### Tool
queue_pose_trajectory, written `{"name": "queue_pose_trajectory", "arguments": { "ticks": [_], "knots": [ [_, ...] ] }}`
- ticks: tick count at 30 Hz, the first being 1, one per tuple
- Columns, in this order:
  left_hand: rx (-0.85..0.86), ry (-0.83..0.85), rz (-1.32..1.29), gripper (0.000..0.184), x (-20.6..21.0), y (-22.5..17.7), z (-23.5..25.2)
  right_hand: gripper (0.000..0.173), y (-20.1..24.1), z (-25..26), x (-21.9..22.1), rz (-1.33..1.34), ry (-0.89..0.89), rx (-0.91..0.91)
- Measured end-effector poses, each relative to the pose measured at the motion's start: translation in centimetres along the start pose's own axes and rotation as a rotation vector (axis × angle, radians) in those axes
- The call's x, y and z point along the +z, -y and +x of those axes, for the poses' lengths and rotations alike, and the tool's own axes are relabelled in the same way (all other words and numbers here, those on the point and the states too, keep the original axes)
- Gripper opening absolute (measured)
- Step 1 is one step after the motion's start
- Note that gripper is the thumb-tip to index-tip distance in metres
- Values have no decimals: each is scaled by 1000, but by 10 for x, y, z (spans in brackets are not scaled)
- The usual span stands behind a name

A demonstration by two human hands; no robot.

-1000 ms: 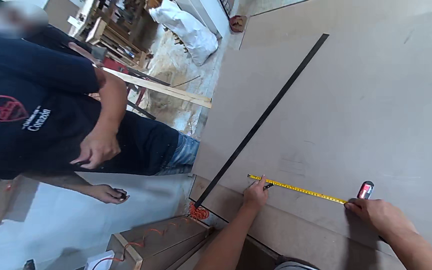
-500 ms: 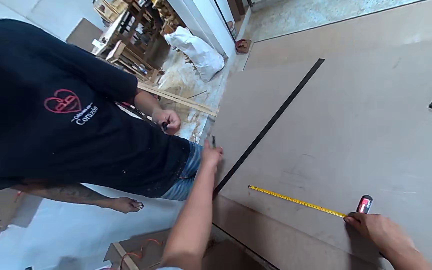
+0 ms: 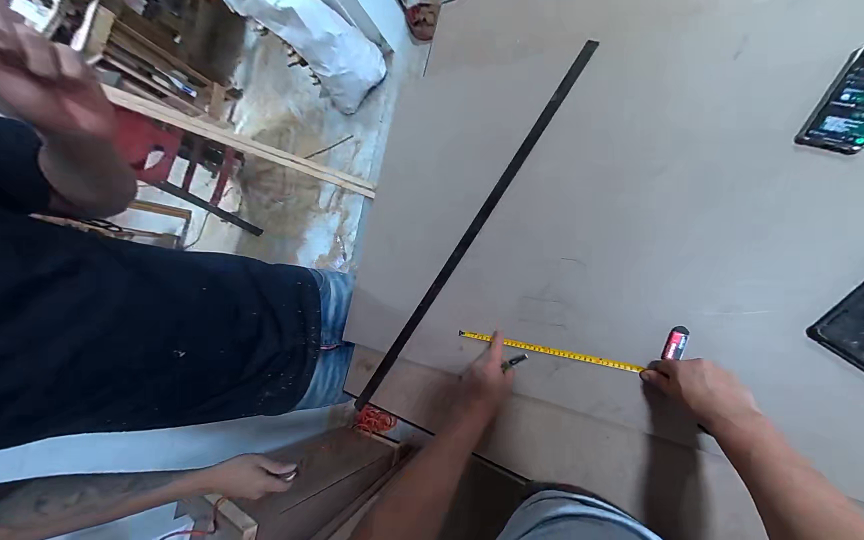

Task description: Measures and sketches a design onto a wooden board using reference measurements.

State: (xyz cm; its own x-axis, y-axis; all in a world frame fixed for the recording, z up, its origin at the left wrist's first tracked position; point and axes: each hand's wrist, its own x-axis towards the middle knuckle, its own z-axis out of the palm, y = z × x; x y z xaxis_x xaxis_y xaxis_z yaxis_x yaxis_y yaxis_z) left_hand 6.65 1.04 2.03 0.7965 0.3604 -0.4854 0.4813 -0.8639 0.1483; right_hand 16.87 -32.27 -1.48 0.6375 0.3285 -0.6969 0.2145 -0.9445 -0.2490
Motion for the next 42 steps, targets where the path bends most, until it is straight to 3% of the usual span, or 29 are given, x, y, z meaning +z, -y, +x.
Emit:
{"name": "queue_pose_trajectory", "arguments": {
  "ticks": [5,17,42],
  "knots": [
    [-39,67,-10,76,13,4,-15,39,-2,5,2,-40,-2,-37],
    [-70,152,53,70,10,9,6,39,-2,4,3,-46,-10,-21],
    [-101,86,15,74,20,24,20,42,0,2,-1,8,22,26]
  ]
}}
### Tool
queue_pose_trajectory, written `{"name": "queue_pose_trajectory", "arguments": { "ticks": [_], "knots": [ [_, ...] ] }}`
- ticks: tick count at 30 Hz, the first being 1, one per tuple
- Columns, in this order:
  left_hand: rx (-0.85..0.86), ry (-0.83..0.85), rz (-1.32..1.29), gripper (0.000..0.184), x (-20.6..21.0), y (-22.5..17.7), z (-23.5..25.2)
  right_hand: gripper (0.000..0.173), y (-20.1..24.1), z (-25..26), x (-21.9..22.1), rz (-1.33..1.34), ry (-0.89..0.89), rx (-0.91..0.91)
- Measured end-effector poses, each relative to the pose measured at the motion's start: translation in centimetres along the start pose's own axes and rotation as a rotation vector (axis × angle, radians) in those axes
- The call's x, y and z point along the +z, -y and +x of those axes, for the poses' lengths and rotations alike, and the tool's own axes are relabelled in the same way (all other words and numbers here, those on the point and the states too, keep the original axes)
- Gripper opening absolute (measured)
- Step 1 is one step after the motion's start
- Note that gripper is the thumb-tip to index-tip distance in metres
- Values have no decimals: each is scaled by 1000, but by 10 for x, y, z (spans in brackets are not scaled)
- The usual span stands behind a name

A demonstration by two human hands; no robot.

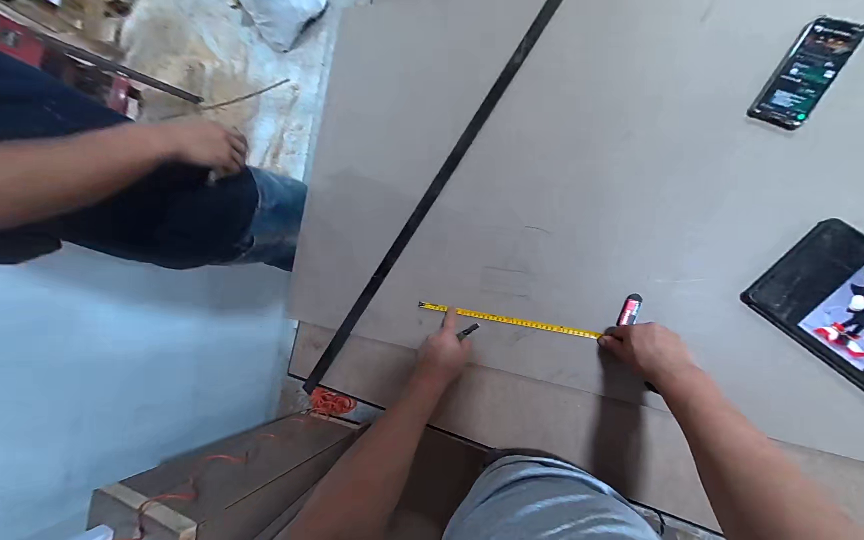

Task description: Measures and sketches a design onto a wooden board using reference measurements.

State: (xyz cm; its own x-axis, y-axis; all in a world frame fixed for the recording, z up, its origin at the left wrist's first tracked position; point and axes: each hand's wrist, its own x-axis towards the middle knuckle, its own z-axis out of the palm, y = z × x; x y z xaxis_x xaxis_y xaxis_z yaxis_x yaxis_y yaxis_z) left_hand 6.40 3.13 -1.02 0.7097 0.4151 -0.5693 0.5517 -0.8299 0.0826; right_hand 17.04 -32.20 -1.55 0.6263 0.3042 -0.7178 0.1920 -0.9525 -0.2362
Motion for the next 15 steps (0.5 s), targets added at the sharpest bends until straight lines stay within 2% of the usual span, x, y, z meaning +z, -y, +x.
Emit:
{"name": "queue_pose_trajectory", "arguments": {
  "ticks": [15],
  "knots": [
    [14,23,-3,74,-5,-1,-1,43,0,-1,0,-17,-7,2]
  ]
}}
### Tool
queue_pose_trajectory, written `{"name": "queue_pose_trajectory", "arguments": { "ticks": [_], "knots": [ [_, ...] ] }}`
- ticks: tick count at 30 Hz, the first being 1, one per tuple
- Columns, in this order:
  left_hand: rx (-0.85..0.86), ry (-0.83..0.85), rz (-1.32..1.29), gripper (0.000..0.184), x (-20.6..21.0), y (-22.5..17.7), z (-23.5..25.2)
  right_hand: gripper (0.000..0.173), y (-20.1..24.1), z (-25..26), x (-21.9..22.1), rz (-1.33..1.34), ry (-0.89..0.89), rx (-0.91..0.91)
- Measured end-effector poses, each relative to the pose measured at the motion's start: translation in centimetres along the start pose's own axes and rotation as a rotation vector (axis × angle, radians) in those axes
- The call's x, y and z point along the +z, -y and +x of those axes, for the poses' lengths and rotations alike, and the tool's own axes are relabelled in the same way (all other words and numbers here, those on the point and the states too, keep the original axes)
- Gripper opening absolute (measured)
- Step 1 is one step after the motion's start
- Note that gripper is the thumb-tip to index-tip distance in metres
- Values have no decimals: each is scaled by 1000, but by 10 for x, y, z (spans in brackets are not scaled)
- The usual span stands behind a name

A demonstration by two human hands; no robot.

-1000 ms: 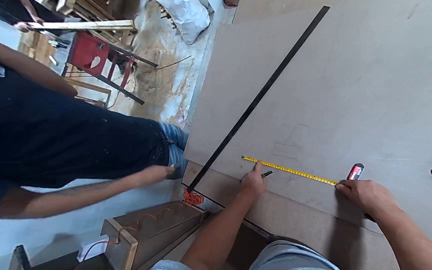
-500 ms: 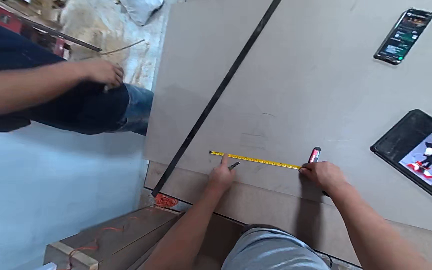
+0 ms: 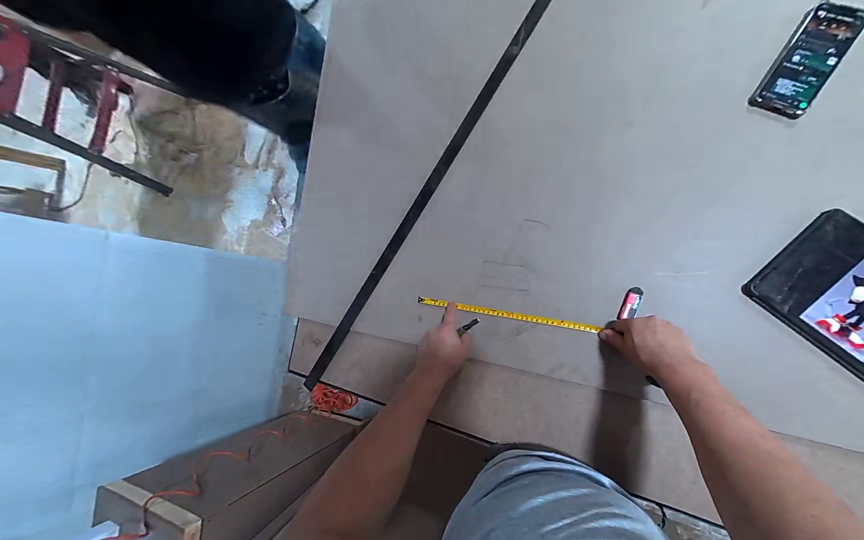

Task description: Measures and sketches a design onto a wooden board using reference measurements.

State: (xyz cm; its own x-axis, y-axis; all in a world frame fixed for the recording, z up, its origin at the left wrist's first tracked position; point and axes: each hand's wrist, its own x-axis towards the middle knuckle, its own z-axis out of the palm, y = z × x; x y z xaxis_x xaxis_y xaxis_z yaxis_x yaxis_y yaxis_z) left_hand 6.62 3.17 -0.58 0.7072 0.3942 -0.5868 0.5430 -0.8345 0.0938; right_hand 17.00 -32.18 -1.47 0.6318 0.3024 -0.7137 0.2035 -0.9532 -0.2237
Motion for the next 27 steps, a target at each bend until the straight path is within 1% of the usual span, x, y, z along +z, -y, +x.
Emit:
{"name": "queue_pose_trajectory", "arguments": {
  "ticks": [3,8,12,14,17,21,23,27],
  "knots": [
    [8,-13,-6,74,3,0,2,43,-1,-2,-1,-7,-4,6],
    [-39,51,19,72,-7,5,-5,41,12,-2,0,51,-6,14],
    [97,-16,-61,70,3,9,2,41,15,-11,-7,138,42,96],
    [133,-38,-90,71,3,8,0,39,13,-13,-10,162,52,83],
    [112,-1,-66,70,-10,-8,-11,38,11,-14,-10,190,26,61],
    [124,-17,-56,71,-5,-2,-5,39,10,-17,-11,210,22,51],
    [124,3,-52,71,-5,1,-2,39,10,-17,-12,210,26,46],
    [103,7,-41,70,-9,-5,-6,40,9,-14,-11,181,34,22]
  ]
}}
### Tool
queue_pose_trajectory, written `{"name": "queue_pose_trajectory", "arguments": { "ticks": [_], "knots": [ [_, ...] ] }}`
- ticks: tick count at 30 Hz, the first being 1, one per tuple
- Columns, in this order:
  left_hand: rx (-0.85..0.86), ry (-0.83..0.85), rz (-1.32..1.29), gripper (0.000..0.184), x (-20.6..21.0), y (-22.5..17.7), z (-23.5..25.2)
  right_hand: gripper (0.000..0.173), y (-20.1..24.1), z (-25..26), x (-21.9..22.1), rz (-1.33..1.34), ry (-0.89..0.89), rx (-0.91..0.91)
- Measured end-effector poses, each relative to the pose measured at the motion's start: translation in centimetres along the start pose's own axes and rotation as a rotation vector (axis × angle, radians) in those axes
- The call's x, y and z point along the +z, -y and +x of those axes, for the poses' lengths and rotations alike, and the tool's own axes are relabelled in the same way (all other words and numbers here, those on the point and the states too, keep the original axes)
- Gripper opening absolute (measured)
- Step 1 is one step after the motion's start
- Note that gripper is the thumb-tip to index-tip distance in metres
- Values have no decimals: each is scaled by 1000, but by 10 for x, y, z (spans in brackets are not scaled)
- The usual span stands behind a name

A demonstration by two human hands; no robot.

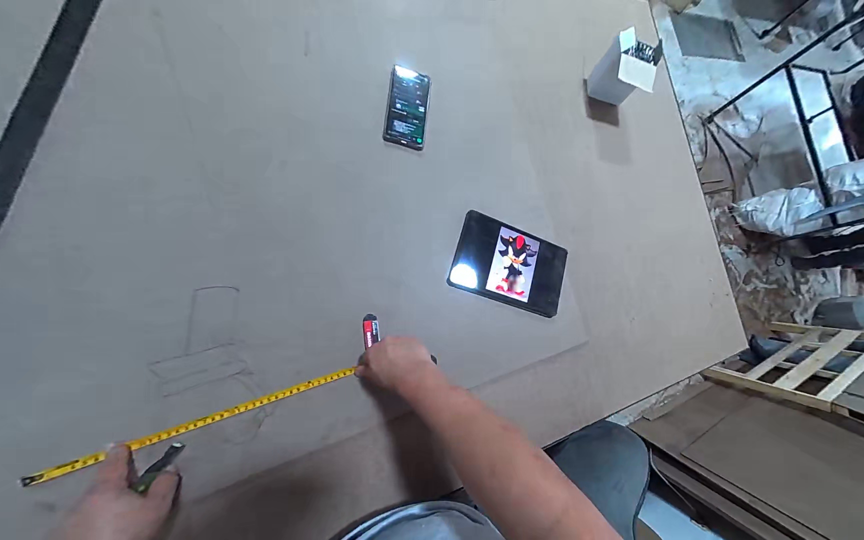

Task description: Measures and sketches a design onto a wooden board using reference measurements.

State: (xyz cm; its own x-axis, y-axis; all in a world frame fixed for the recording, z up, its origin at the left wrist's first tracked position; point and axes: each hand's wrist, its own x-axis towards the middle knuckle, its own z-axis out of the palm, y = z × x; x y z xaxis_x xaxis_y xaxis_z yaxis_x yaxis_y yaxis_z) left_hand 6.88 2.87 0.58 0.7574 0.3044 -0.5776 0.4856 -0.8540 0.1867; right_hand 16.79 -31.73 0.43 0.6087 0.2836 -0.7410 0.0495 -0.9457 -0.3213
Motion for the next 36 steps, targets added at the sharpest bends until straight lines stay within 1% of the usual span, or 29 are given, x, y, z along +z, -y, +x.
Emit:
{"name": "queue_pose_trajectory", "arguments": {
  "ticks": [3,7,9,11,13,15,17,21,27,36],
  "knots": [
    [-26,0,0,68,-5,-10,-6,39,0,3,3,-1,-6,-11],
    [-34,-4,-18,70,-3,1,-1,38,2,3,4,9,-5,-10],
    [-11,17,-23,72,1,0,3,39,-1,2,3,-5,9,16],
    [-15,51,-19,71,0,-11,-1,40,-4,-6,0,17,35,71],
    [-89,77,17,71,-5,-11,-2,39,0,-7,0,6,29,43],
    [-167,83,21,76,-2,-8,2,38,-3,1,6,-43,-23,-17],
    [-195,72,24,79,1,-1,8,37,-4,8,10,-87,-55,-52],
    [-150,85,72,78,1,4,11,38,-8,14,14,-156,-60,-56],
    [-122,84,67,78,-2,3,8,41,-6,12,14,-197,-76,-41],
    [-122,90,77,79,6,4,10,39,-13,17,19,-175,-109,-35]
  ]
}}
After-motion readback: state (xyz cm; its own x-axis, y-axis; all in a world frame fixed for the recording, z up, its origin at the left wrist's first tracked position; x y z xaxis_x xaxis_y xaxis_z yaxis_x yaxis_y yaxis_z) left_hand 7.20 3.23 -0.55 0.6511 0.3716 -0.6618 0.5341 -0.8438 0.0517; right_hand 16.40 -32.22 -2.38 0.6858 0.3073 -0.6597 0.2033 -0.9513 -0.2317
